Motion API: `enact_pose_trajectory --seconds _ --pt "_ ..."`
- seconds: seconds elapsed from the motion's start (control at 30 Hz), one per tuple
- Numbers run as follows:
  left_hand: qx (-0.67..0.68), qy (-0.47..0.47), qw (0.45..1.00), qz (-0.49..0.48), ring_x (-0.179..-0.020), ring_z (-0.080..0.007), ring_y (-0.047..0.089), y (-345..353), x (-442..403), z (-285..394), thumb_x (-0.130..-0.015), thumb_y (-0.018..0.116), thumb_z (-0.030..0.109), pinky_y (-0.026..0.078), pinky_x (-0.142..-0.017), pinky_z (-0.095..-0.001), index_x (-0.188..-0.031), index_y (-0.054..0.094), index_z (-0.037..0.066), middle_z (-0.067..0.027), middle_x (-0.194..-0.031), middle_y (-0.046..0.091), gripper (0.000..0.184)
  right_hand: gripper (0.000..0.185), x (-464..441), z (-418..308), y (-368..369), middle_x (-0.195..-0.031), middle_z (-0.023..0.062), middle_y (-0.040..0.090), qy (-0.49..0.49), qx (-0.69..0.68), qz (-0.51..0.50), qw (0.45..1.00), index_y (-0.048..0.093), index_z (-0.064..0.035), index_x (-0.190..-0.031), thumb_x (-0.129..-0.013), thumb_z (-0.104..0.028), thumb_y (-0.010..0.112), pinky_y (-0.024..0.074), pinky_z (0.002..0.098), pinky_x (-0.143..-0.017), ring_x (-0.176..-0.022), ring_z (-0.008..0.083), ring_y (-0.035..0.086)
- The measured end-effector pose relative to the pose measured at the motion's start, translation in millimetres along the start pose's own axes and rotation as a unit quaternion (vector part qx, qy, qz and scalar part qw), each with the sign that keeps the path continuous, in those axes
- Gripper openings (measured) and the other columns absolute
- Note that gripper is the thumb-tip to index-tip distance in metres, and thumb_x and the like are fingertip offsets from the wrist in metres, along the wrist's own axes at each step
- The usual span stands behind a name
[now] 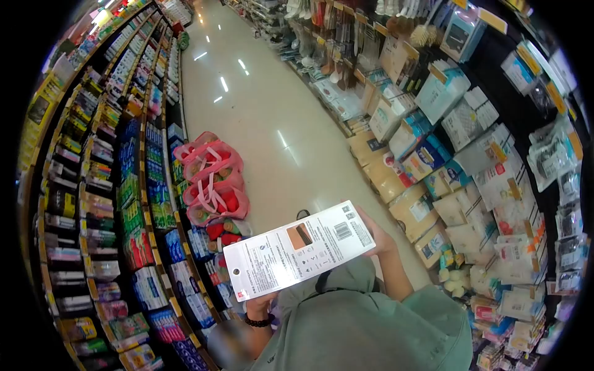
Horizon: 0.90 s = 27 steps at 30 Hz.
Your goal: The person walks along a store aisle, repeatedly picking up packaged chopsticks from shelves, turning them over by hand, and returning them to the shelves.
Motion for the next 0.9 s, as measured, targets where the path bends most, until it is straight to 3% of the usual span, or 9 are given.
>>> enact_pose_trajectory --seconds 0.07,0.2,0.3,0.37,0.43,0.5,0.57,0.7,0.9 --pt "-0.005 -0.009 1.000 -0.019 -0.120 -0.0211 0.059 -10 -46 7 -0.077 0.083 0.002 0.053 -0.097 -0.0354 -0.142 0.047 0.004 -0.0077 -0.140 0.056 0.074 0.133 -34 -4 -19 -0.158 0.0135 0.034 0.028 -0.015 -0.010 0.999 0.014 -0.0001 -0.158 -0.056 -0.023 0.095 0.0268 0.0364 -0.118 -0.145 0.0235 0.035" --pt "-0.031 -0.025 0.997 -0.068 -0.120 -0.0211 0.059 -33 -144 38 -0.077 0.083 0.002 0.053 -0.097 -0.0352 -0.142 0.048 0.003 -0.0078 -0.140 0.056 0.074 0.123 -106 -15 -55 -0.157 0.0104 0.033 0.109 0.098 -0.040 0.988 0.011 -0.0014 -0.159 -0.064 -0.002 0.090 0.0297 0.0338 -0.116 -0.142 0.0172 0.035" --pt "-0.103 -0.006 0.988 -0.111 -0.120 -0.0211 0.060 -45 -210 77 -0.077 0.083 0.002 0.053 -0.097 -0.0351 -0.142 0.048 0.003 -0.0078 -0.140 0.056 0.074 0.123 -181 -26 -62 -0.156 0.0104 0.034 0.124 0.200 -0.060 0.970 0.008 -0.0050 -0.160 -0.067 -0.004 0.089 0.0299 0.0340 -0.116 -0.142 0.0181 0.034" --pt "-0.172 0.054 0.976 -0.120 -0.115 -0.0226 0.063 -38 -251 111 -0.082 0.079 0.002 0.054 -0.095 -0.0355 -0.139 0.051 0.002 -0.0089 -0.132 0.063 0.064 0.127 -233 -39 -64 -0.155 0.0117 0.034 0.116 0.241 -0.078 0.960 0.002 -0.0059 -0.159 -0.067 -0.007 0.090 0.0303 0.0345 -0.115 -0.141 0.0193 0.033" --pt "-0.054 -0.046 0.989 -0.131 -0.115 -0.0204 0.063 -41 -296 134 -0.076 0.082 -0.002 0.055 -0.094 -0.0355 -0.139 0.052 0.003 -0.0086 -0.131 0.064 0.070 0.128 -282 -42 -71 -0.154 0.0124 0.034 0.108 0.271 -0.084 0.953 0.001 -0.0059 -0.159 -0.067 -0.008 0.090 0.0306 0.0347 -0.115 -0.141 0.0198 0.033" --pt "-0.067 -0.063 0.985 -0.145 -0.113 -0.0186 0.064 -39 -332 155 -0.073 0.084 -0.003 0.056 -0.093 -0.0345 -0.135 0.056 0.003 -0.0078 -0.128 0.066 0.069 0.126 -320 -43 -82 -0.153 0.0129 0.035 0.093 0.272 -0.075 0.955 0.003 -0.0046 -0.158 -0.067 -0.010 0.090 0.0301 0.0354 -0.115 -0.140 0.0205 0.033" --pt "-0.216 0.001 0.963 -0.158 -0.108 -0.0173 0.066 -39 -360 179 -0.074 0.083 -0.002 0.056 -0.090 -0.0324 -0.130 0.061 0.003 -0.0066 -0.124 0.069 0.060 0.126 -353 -42 -88 -0.152 0.0127 0.035 0.052 0.278 -0.060 0.957 0.004 -0.0039 -0.158 -0.067 -0.011 0.090 0.0297 0.0358 -0.116 -0.140 0.0206 0.033" --pt "-0.226 0.012 0.967 -0.120 -0.104 -0.0178 0.068 -36 -407 189 -0.073 0.085 0.000 0.056 -0.088 -0.0328 -0.122 0.066 0.002 -0.0064 -0.118 0.071 0.052 0.128 -400 -35 -117 -0.153 0.0134 0.034 0.044 0.311 -0.066 0.947 0.003 -0.0031 -0.158 -0.067 -0.014 0.092 0.0285 0.0366 -0.116 -0.141 0.0217 0.032" --pt "-0.208 -0.013 0.970 -0.125 -0.108 -0.0193 0.066 -59 -500 195 -0.074 0.084 -0.002 0.054 -0.092 -0.0349 -0.129 0.060 0.000 -0.0080 -0.120 0.069 0.060 0.132 -476 -10 -168 -0.161 0.0146 0.021 0.062 0.269 -0.073 0.958 0.002 -0.0016 -0.158 -0.065 -0.018 0.094 0.0207 0.0366 -0.120 -0.147 0.0220 0.021"
Point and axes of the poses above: each hand's wrist, its own x-axis away from the middle knuckle, its own y-axis out of the palm, z = x × y, the point moved 2 cm from there along -x, towards the middle knuckle
